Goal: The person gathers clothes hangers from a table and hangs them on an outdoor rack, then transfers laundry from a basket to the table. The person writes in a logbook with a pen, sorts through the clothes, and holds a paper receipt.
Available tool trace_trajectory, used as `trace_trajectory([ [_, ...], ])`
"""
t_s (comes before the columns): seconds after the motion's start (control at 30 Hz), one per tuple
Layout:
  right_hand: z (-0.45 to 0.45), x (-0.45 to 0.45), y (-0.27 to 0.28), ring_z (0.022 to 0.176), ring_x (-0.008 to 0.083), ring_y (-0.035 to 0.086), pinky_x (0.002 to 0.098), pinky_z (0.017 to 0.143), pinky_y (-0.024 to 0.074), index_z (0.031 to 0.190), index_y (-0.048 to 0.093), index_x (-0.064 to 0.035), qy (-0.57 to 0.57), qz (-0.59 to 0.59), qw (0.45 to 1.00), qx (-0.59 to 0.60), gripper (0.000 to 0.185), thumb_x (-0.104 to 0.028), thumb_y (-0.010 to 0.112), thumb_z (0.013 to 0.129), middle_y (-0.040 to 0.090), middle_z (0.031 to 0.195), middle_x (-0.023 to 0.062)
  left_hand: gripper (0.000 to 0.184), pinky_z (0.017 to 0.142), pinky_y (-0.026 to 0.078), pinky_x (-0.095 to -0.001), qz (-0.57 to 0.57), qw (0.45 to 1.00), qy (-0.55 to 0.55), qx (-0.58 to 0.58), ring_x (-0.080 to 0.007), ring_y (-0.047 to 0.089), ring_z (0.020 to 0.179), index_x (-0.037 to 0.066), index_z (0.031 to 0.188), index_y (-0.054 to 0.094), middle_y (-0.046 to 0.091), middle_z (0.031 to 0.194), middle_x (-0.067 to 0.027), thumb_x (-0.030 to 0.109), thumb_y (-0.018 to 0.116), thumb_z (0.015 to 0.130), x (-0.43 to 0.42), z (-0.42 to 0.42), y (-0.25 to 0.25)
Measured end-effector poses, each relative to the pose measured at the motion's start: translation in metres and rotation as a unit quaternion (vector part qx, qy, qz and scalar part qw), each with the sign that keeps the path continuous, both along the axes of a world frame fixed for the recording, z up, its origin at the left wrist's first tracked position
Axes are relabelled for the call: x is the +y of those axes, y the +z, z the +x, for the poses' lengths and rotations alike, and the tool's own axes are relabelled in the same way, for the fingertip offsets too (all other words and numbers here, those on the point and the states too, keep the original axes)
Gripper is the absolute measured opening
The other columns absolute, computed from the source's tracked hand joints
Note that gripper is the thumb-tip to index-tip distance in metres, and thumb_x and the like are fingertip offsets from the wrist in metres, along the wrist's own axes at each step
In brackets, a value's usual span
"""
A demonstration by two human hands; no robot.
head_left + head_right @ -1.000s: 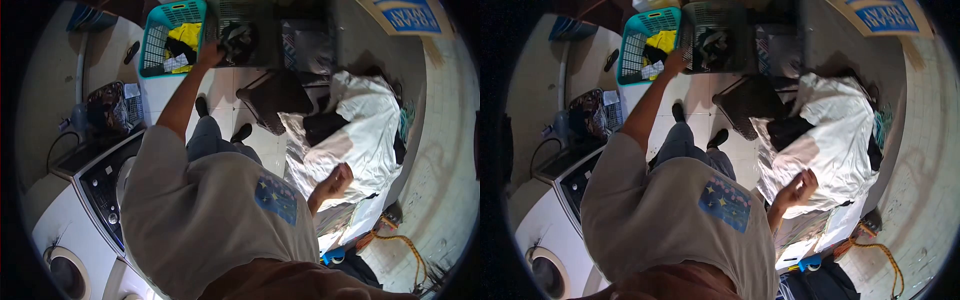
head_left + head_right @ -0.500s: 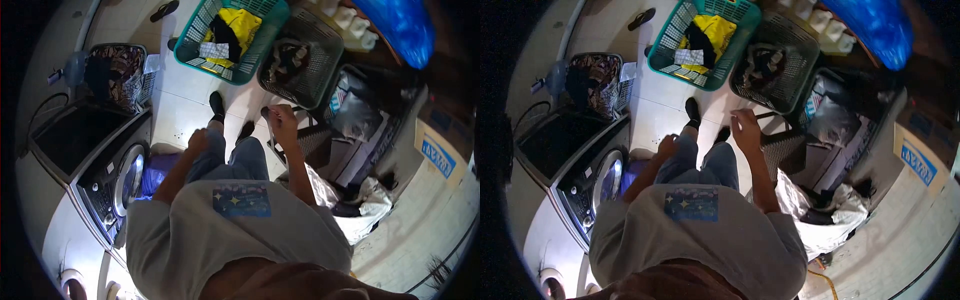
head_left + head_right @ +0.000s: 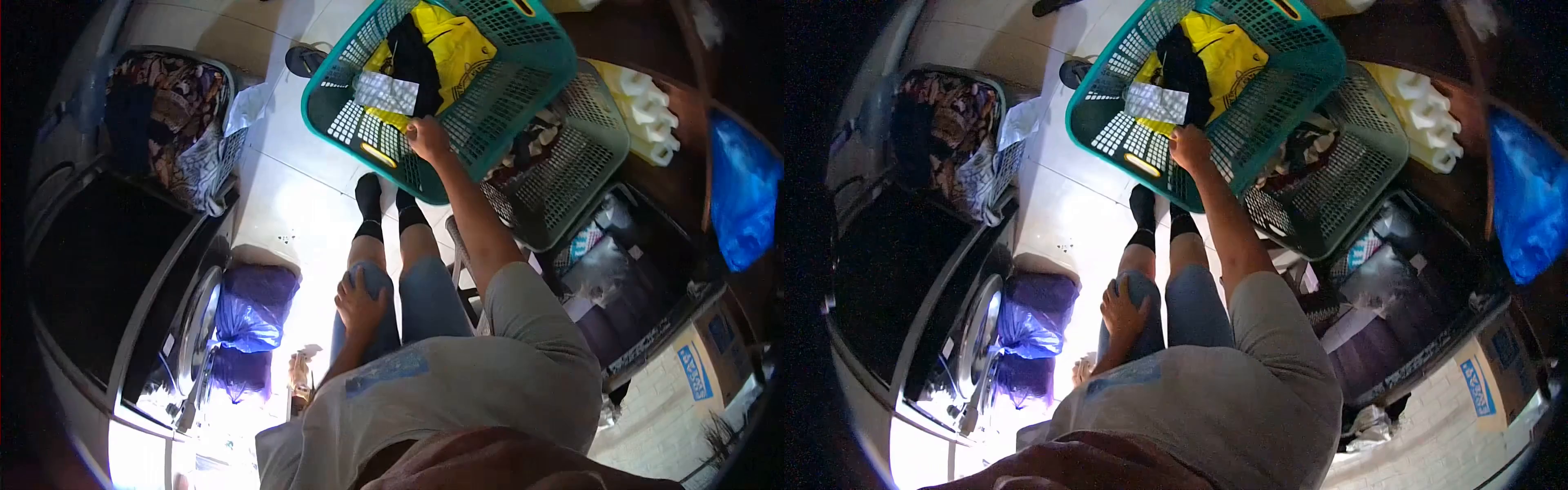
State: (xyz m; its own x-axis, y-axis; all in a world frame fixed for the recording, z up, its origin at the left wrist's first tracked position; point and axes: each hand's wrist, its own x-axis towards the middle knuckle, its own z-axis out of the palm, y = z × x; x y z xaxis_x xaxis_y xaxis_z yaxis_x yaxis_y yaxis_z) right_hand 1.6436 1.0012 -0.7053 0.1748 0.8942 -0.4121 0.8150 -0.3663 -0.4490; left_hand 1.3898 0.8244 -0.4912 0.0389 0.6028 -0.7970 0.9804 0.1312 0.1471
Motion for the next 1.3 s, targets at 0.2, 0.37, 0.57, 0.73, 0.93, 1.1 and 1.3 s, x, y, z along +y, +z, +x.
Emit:
trace_trajectory([
  [0.2, -0.018, 0.046, -0.102, 0.088, 0.0338, 0.056, 0.0421, 0.075, 0.0476, 0.103, 0.057, -0.0103, 0.047, -0.11, 0.992, -0.027, 0.033, -0.024, 0.064, 0.073, 0.054, 0.098, 0.0175, 0.072, 0.091, 0.033, -0.05, 0.028, 0.999, 0.029, 0.022, -0.04, 0.039, 0.112, 0.011, 0.126, 0.04, 0.039, 0.124, -0.0222, 0.04, 0.065, 0.066, 0.001, 0.023, -0.012],
  [0.37, -0.034, 0.097, -0.163, 0.111, 0.0399, 0.043, 0.0466, 0.084, 0.0453, 0.128, 0.033, -0.0161, 0.108, -0.109, 0.986, -0.072, 0.079, -0.035, 0.075, 0.065, 0.035, 0.126, 0.0187, 0.074, 0.093, 0.031, -0.0495, 0.029, 0.997, 0.065, 0.038, -0.0353, 0.039, 0.114, 0.015, 0.125, 0.043, 0.04, 0.125, -0.0164, 0.041, 0.066, 0.059, 0.018, 0.037, -0.016],
  [0.57, -0.066, 0.11, -0.208, 0.117, 0.0572, 0.023, 0.0658, 0.088, 0.0322, 0.136, 0.009, -0.0221, -0.074, -0.157, 0.979, -0.107, 0.113, -0.051, 0.078, 0.051, 0.013, 0.135, 0.0269, 0.078, 0.096, 0.03, -0.0472, 0.011, 0.996, 0.059, 0.07, -0.0315, 0.037, 0.119, 0.024, 0.128, 0.043, 0.036, 0.132, -0.0124, 0.051, 0.066, 0.059, 0.024, 0.038, -0.025],
  [0.73, -0.066, 0.126, -0.209, 0.111, 0.0358, 0.042, 0.0521, 0.083, 0.0418, 0.132, 0.025, -0.0161, -0.081, -0.153, 0.972, -0.159, 0.094, -0.043, 0.076, 0.057, 0.04, 0.119, 0.0194, 0.069, 0.093, 0.036, -0.0442, 0.083, 0.991, 0.022, 0.104, -0.0301, 0.043, 0.114, 0.023, 0.117, 0.055, 0.041, 0.129, -0.0125, 0.057, 0.066, 0.058, 0.008, 0.029, -0.039],
  [0.93, -0.018, 0.107, -0.238, 0.076, 0.0289, 0.06, 0.0387, 0.064, 0.0499, 0.09, 0.06, -0.0083, -0.061, 0.045, 0.986, -0.152, 0.031, -0.03, 0.063, 0.069, 0.059, 0.088, 0.0106, 0.068, 0.094, 0.034, -0.0452, 0.092, 0.994, 0.0, 0.054, -0.032, 0.043, 0.113, 0.019, 0.122, 0.05, 0.041, 0.127, -0.0139, 0.05, 0.065, 0.063, 0.016, 0.032, -0.033],
  [1.1, 0.033, 0.081, -0.131, 0.062, 0.02, 0.061, 0.0323, 0.058, 0.0483, 0.081, 0.061, -0.0032, -0.241, 0.129, 0.917, 0.29, 0.019, -0.022, 0.062, 0.075, 0.062, 0.068, 0.0085, 0.068, 0.095, 0.031, -0.0475, 0.05, 0.998, 0.03, 0.028, -0.0352, 0.041, 0.114, 0.015, 0.123, 0.047, 0.041, 0.125, -0.0164, 0.043, 0.065, 0.063, 0.04, 0.05, -0.01],
  [1.3, 0.071, 0.018, 0.116, 0.061, 0.0096, 0.055, 0.0245, 0.054, 0.045, 0.081, 0.054, -0.0002, -0.3, 0.103, 0.881, 0.35, 0.016, -0.004, 0.066, 0.071, 0.057, 0.069, 0.0027, 0.06, 0.093, 0.034, -0.0452, 0.091, 0.987, 0.12, -0.06, -0.037, 0.045, 0.108, 0.004, 0.123, 0.042, 0.048, 0.116, -0.0207, 0.026, 0.061, 0.071, 0.003, 0.011, -0.029],
])
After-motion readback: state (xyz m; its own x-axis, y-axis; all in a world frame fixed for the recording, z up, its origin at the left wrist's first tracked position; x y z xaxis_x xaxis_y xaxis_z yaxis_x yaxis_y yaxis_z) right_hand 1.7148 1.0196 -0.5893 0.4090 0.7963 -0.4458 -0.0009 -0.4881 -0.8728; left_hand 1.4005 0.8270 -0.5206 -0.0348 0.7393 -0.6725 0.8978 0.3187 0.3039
